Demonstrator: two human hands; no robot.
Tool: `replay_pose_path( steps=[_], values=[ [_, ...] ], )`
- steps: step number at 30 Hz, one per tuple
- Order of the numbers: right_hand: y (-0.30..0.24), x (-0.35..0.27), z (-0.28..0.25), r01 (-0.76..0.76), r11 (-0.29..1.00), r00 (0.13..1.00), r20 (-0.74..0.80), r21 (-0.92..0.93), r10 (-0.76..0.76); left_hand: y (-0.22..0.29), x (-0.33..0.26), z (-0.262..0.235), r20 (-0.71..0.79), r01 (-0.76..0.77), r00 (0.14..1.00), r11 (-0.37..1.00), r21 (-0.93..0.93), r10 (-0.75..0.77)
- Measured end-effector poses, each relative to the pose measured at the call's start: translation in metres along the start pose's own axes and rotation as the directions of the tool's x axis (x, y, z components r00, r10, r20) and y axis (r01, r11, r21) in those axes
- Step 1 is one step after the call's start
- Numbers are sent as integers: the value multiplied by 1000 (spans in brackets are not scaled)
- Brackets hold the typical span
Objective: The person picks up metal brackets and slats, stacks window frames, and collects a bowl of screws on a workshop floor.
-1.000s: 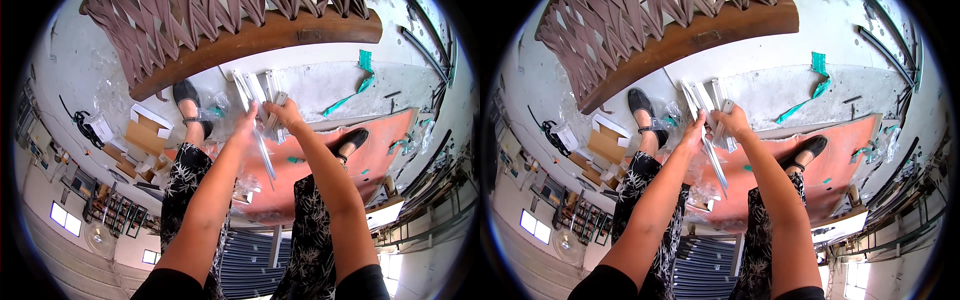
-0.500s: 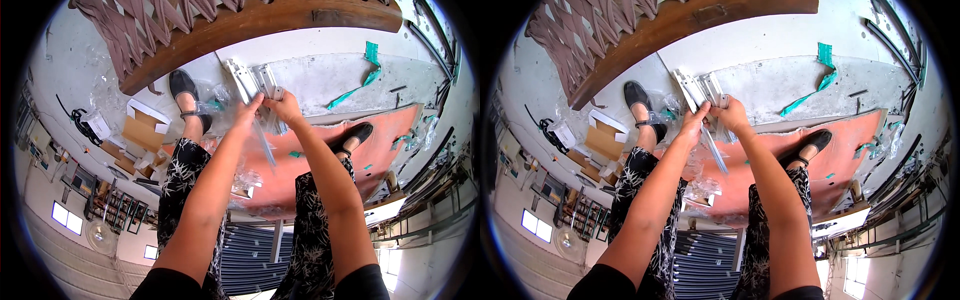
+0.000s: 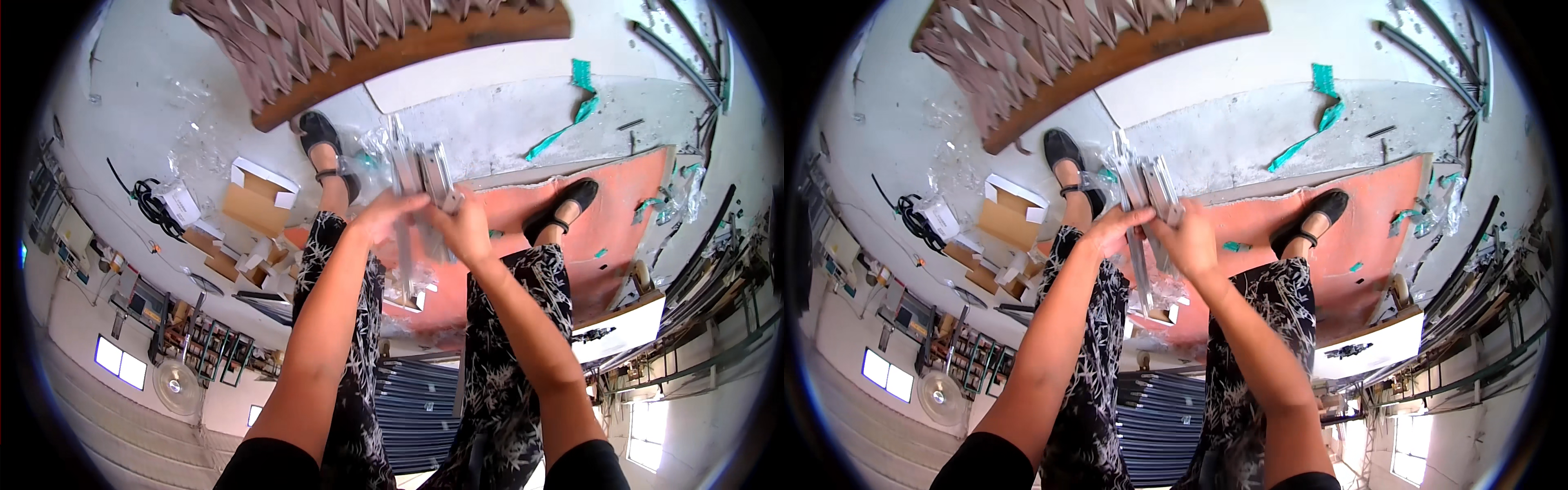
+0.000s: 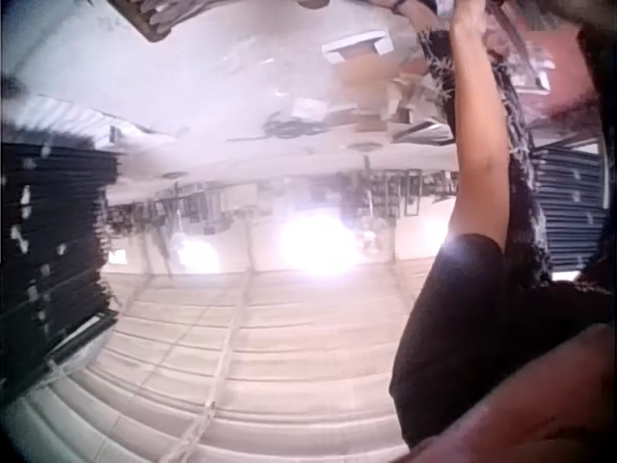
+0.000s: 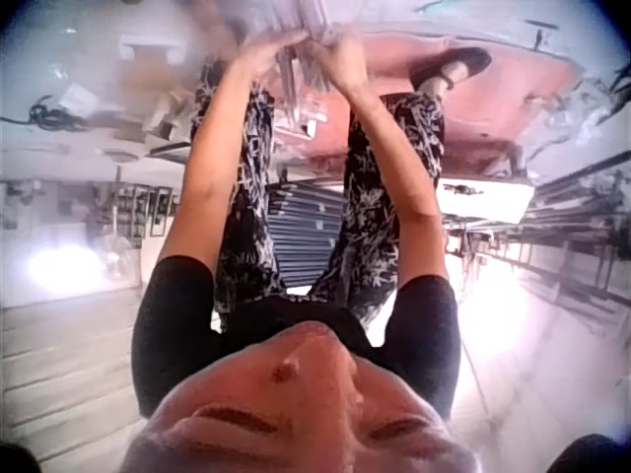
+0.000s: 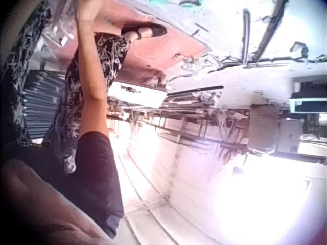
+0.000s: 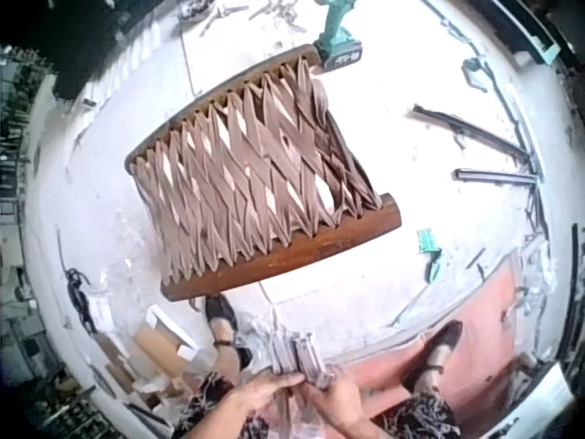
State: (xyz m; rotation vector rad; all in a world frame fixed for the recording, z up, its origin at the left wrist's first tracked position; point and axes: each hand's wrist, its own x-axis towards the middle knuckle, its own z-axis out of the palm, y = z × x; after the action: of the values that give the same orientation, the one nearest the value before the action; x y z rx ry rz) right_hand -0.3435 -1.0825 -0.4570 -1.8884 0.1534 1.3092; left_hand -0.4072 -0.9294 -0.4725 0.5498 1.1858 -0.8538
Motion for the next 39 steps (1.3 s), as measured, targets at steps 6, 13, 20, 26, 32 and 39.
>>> replay_pose_path(
  steps=[6, 13, 20, 26, 32, 39],
  values=[
    [-96, -75, -57, -182, 928, 980, 138, 327, 143, 36, -77, 43, 249, -100, 965, 993, 64, 81],
    [-163, -133, -106, -161, 840, 987, 103, 518, 126, 67, -161, 95, 308, -204, 936, 976, 82, 169],
    [-196, -166, -103, -84, 810, 994, -12, 581, 112, 67, -202, 111, 330, -212, 919, 976, -50, 216],
    [-217, -181, -82, 77, 975, 986, -159, 208, -44, 54, -211, 100, 324, -292, 914, 950, 107, 245],
    [-236, -208, -89, -32, 975, 994, -97, 220, 55, 61, -250, 116, 320, -355, 885, 935, -1, 337],
    [-269, -228, -91, -152, 963, 988, -2, 224, 157, 34, -267, 121, 352, -373, 823, 891, -259, 447]
  ],
)
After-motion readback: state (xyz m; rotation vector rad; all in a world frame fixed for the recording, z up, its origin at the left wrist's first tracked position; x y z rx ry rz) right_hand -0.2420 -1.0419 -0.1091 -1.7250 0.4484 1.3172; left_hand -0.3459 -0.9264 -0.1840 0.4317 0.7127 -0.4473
